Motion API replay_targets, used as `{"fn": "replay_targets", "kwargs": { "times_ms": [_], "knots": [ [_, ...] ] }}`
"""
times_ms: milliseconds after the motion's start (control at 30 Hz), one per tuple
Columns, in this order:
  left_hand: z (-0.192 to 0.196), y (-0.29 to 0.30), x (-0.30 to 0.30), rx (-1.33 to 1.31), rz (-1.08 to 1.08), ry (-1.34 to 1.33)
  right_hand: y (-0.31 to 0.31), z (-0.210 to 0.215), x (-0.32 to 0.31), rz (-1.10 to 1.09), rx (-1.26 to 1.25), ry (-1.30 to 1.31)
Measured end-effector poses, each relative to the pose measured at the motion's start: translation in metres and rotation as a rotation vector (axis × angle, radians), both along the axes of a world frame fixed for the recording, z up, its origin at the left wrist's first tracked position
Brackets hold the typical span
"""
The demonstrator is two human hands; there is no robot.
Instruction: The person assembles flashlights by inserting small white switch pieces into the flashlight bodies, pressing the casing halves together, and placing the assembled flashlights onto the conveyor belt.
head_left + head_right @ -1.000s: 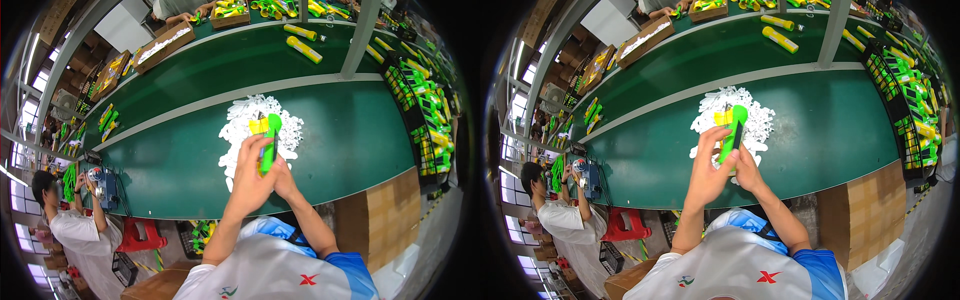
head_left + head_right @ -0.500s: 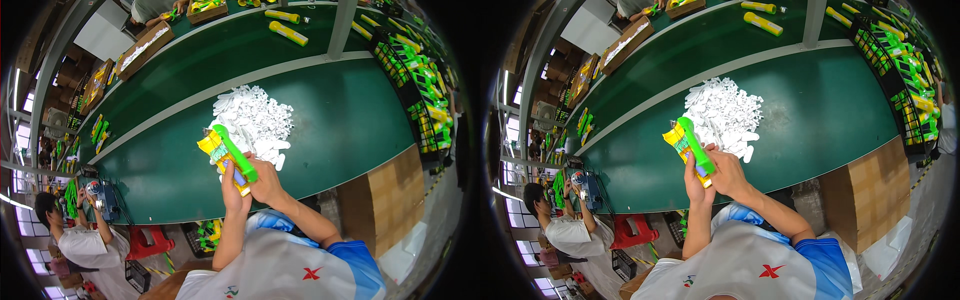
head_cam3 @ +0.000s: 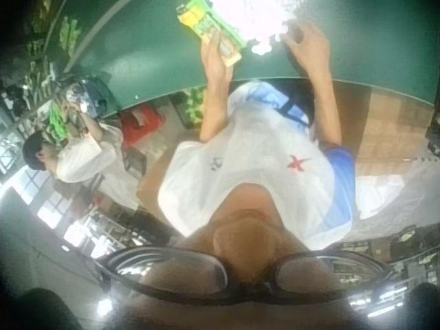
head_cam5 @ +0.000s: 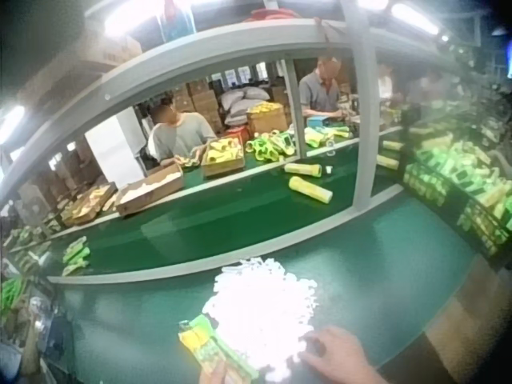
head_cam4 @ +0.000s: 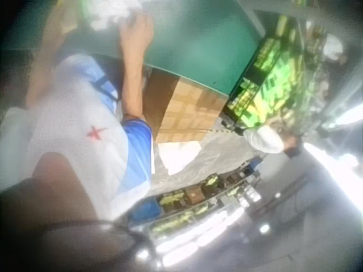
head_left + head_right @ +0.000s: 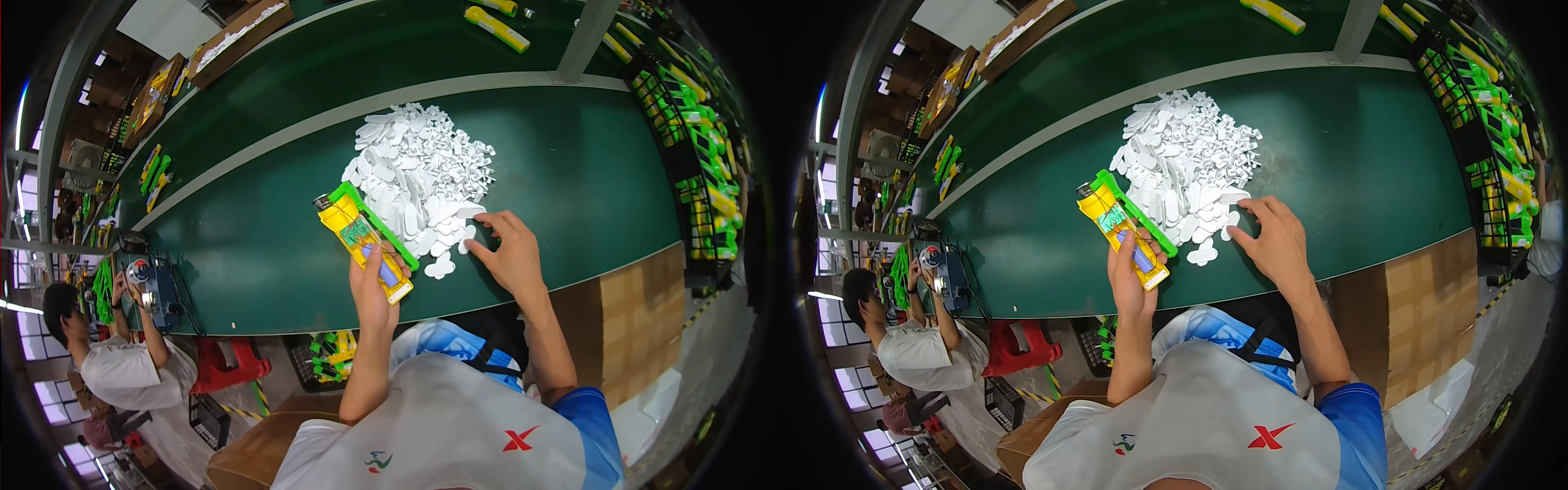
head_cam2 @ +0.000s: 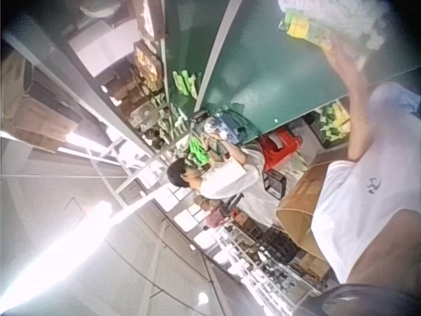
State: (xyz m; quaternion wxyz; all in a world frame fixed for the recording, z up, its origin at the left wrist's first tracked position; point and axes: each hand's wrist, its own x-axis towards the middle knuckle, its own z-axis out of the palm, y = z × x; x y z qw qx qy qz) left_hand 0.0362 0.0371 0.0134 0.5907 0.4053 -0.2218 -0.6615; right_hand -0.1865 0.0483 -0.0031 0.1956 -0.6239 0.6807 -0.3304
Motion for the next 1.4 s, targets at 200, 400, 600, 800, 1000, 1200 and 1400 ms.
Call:
{"fn": "replay_targets", "kwargs": {
  "times_ms": [200,400,600,800,1000,1200,1400],
  "knots": [
    [-0.015,0.003,-0.004,-0.015,-0.022,0.068,0.004,-0.006,0.013,0.020,-0.096,0.047],
    [-0.015,0.004,-0.010,-0.063,-0.078,0.158,0.008,-0.004,0.017,-0.064,0.096,-0.502],
    [-0.020,0.001,-0.012,-0.096,-0.207,0.140,0.012,0.035,0.039,0.011,-0.099,-0.953],
    [-0.005,0.005,-0.032,-0.020,-0.153,0.024,-0.011,0.062,0.062,0.165,-0.083,-0.769],
    [0.009,0.008,-0.038,-0.083,-0.161,-0.109,-0.022,0.074,0.076,0.096,-0.157,-0.657],
    [0.017,0.005,-0.038,-0.144,-0.157,-0.205,-0.026,0.070,0.086,0.042,-0.181,-0.659],
    [0.000,0.003,-0.046,-0.272,-0.165,-0.299,-0.026,0.059,0.084,-0.036,-0.185,-0.812]
  ]
}}
